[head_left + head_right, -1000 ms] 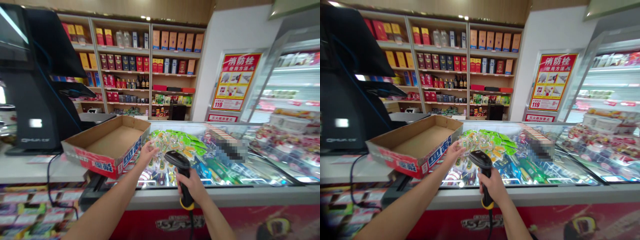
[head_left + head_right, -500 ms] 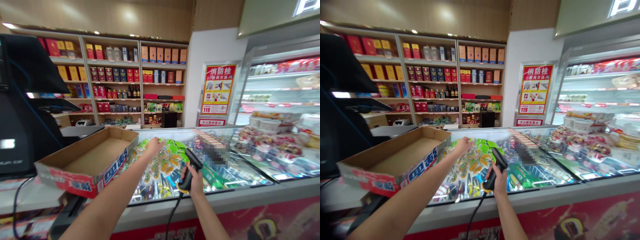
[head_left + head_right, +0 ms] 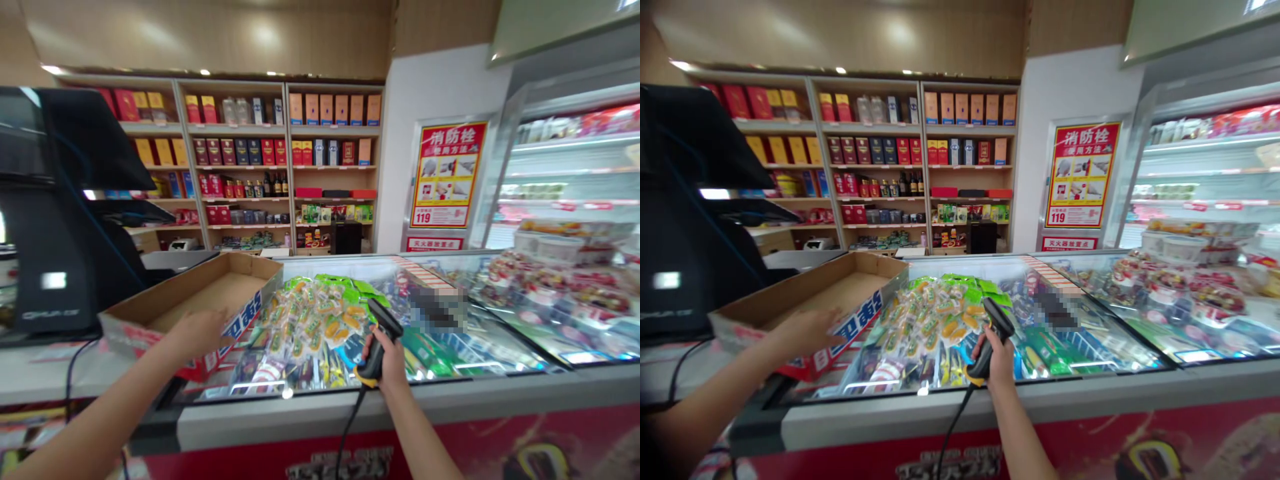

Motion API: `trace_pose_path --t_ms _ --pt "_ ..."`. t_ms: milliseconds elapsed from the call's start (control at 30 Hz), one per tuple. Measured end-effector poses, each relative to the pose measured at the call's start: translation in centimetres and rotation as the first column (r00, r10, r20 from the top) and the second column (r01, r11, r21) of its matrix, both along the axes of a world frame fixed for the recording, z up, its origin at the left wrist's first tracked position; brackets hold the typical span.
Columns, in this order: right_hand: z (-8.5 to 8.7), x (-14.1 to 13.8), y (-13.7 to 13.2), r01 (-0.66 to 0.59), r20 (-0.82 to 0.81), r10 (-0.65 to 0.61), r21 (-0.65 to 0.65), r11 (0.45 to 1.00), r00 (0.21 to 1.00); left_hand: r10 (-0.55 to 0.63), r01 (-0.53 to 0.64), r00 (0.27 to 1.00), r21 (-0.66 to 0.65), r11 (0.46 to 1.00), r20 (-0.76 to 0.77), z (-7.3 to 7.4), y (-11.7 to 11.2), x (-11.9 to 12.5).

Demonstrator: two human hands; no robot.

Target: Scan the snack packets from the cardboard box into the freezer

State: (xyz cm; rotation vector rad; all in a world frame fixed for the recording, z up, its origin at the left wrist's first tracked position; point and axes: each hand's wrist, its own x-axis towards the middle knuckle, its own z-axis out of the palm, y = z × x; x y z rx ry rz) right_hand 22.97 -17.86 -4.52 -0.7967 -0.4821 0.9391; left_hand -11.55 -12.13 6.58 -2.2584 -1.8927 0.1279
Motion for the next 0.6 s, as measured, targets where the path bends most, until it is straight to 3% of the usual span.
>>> trace_pose_path --t_ms 100,300,600 --pt "0.1 -0.1 0.0 -0.008 0.024 0.009 -0.029 1.0 1.0 -0.012 0.006 0.998 -0.075 0.997 -0.069 -1.6 -2.5 -2.4" --pt "-0.2 0.0 0.1 -0.011 0.067 0.015 -0.049 0.999 0.998 0.001 0.0 0.998 0.019 1.0 -0.064 -4.0 -5.4 -0.1" --pt "0.4 0.0 -0.3 0.023 0.084 -0.013 -0.116 0.993 0.996 0.043 -0.043 0.998 -0.007 0.999 0.046 -3.7 -2.8 -0.7"
